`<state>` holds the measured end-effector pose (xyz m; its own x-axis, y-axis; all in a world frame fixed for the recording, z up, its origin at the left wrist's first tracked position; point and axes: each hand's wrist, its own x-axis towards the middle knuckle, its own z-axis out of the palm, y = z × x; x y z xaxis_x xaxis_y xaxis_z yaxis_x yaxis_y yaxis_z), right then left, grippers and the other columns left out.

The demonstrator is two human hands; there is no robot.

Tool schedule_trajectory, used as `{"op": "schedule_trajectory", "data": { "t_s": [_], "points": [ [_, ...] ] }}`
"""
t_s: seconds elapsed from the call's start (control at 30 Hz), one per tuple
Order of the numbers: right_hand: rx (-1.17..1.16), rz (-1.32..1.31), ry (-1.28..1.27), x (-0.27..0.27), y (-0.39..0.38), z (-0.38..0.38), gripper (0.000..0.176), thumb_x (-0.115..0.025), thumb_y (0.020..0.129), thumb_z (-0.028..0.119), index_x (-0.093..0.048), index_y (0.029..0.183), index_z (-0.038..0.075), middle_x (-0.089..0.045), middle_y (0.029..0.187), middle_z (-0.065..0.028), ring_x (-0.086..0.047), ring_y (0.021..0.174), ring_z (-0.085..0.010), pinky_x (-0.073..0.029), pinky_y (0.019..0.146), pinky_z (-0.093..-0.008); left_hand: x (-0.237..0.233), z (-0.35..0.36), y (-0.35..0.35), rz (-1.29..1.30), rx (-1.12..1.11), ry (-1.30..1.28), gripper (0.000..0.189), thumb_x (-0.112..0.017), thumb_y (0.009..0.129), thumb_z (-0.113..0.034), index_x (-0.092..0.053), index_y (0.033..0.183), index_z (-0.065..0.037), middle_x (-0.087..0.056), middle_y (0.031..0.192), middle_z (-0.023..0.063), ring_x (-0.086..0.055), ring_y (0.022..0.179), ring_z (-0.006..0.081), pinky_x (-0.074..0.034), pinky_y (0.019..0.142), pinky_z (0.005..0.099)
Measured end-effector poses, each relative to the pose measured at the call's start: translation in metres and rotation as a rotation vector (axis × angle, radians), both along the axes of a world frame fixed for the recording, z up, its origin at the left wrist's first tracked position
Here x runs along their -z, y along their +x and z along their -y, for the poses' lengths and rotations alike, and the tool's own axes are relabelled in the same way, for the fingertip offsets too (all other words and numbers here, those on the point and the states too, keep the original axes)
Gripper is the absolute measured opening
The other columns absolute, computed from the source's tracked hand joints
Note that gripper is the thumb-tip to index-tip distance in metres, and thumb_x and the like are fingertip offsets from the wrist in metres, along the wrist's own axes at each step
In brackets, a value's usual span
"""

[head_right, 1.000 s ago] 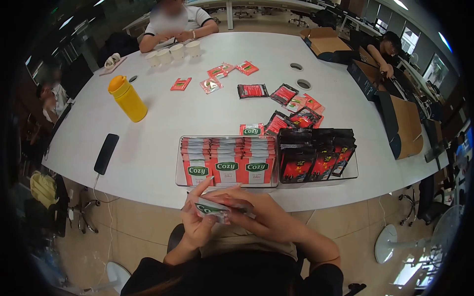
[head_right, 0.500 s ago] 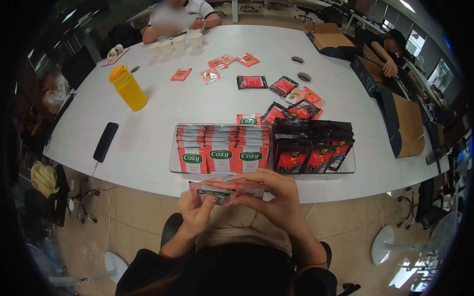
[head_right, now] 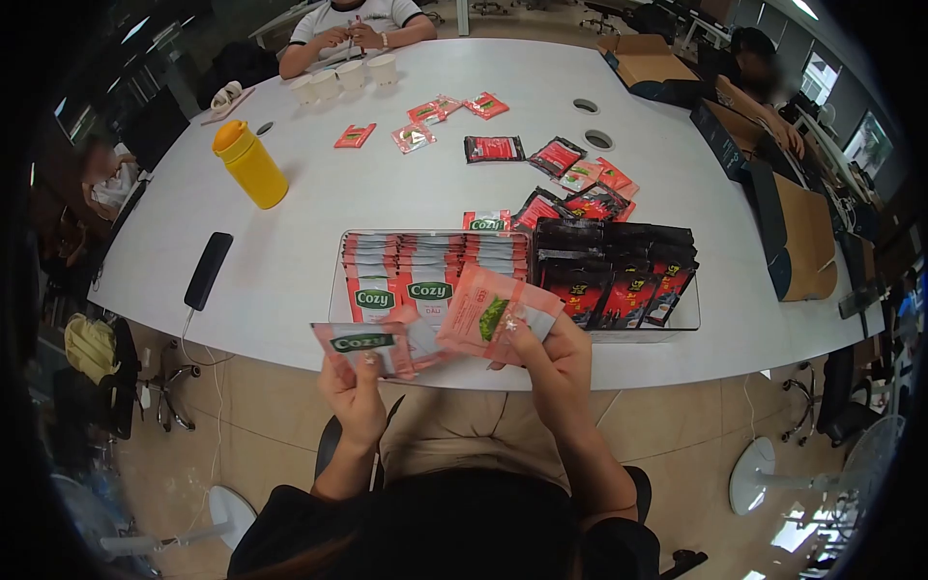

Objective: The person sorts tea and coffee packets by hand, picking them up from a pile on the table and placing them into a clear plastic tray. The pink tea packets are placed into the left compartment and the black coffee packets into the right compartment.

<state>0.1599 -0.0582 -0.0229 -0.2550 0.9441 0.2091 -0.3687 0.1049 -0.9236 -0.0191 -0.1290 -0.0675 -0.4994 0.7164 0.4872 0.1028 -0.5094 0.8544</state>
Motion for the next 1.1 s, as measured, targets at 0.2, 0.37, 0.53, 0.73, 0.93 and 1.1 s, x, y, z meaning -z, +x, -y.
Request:
{"op": "schedule_trajectory", "data": {
  "t_s": [0.2,0.37,0.53,0.73,0.93,1.1],
  "points": [
    [0.099,0.168,0.190,-0.005,0.011,-0.009,0.027,-0.050,0.086,-0.007,-0.058,0.112,-0.005,-0.059,0.110,-0.0168,-0.062,0.082,-0.0158,-0.051,0.059,-0.0234,0.006,-0.018,-0.030,0.062,-0.326,0.205,0.018,-0.049,0.095,-0.015,-0.046,0.103,0.001,-0.058,0.090,0.0071,-0.055,0.078,0.0085,-0.045,0.066,0.0226],
    [0.252,0.444,0.535,-0.004,0.025,-0.022,0.042,-0.043,0.074,-0.017,-0.067,0.104,-0.001,-0.059,0.113,-0.0169,-0.059,0.100,-0.0202,-0.045,0.088,-0.0293,0.011,-0.042,-0.053,0.234,-0.461,0.196,0.027,-0.047,0.097,-0.022,-0.040,0.115,-0.001,-0.056,0.101,0.0091,-0.058,0.081,0.0117,-0.049,0.063,0.0250],
    [0.250,0.421,0.397,-0.009,0.026,-0.017,0.050,-0.037,0.069,-0.019,-0.065,0.107,-0.003,-0.062,0.108,-0.0160,-0.060,0.099,-0.0176,-0.045,0.086,-0.0257,0.018,-0.045,-0.068,0.537,-0.387,0.077,0.037,-0.046,0.097,-0.025,-0.037,0.126,-0.005,-0.057,0.108,0.0091,-0.061,0.084,0.0147,-0.050,0.062,0.0246],
    [0.198,0.394,0.433,-0.020,0.025,-0.023,0.037,-0.046,0.084,0.005,-0.058,0.119,-0.002,-0.057,0.115,-0.0132,-0.055,0.092,-0.0113,-0.045,0.074,-0.0261,0.017,-0.042,-0.066,0.496,-0.292,0.092,0.039,-0.049,0.096,-0.026,-0.038,0.127,-0.006,-0.057,0.109,0.0112,-0.062,0.087,0.0158,-0.049,0.063,0.0227],
    [0.117,0.697,0.481,-0.033,0.011,-0.031,0.034,-0.058,0.081,-0.002,-0.056,0.114,0.003,-0.058,0.113,-0.0132,-0.062,0.089,-0.0192,-0.049,0.071,-0.0285,0.018,-0.043,-0.067,0.505,-0.303,0.073,0.037,-0.046,0.097,-0.027,-0.037,0.126,-0.004,-0.059,0.109,0.0114,-0.064,0.088,0.0200,-0.048,0.060,0.0243],
    [-0.047,1.169,0.778,-0.046,-0.006,-0.042,0.048,-0.061,0.075,-0.003,-0.051,0.120,0.010,-0.060,0.095,-0.0110,-0.059,0.078,-0.0259,-0.046,0.068,-0.0351,0.025,-0.041,-0.071,0.508,-0.285,0.089,0.036,-0.046,0.097,-0.026,-0.038,0.125,-0.004,-0.060,0.105,0.0111,-0.064,0.083,0.0187,-0.048,0.059,0.0243]
  ]
}}
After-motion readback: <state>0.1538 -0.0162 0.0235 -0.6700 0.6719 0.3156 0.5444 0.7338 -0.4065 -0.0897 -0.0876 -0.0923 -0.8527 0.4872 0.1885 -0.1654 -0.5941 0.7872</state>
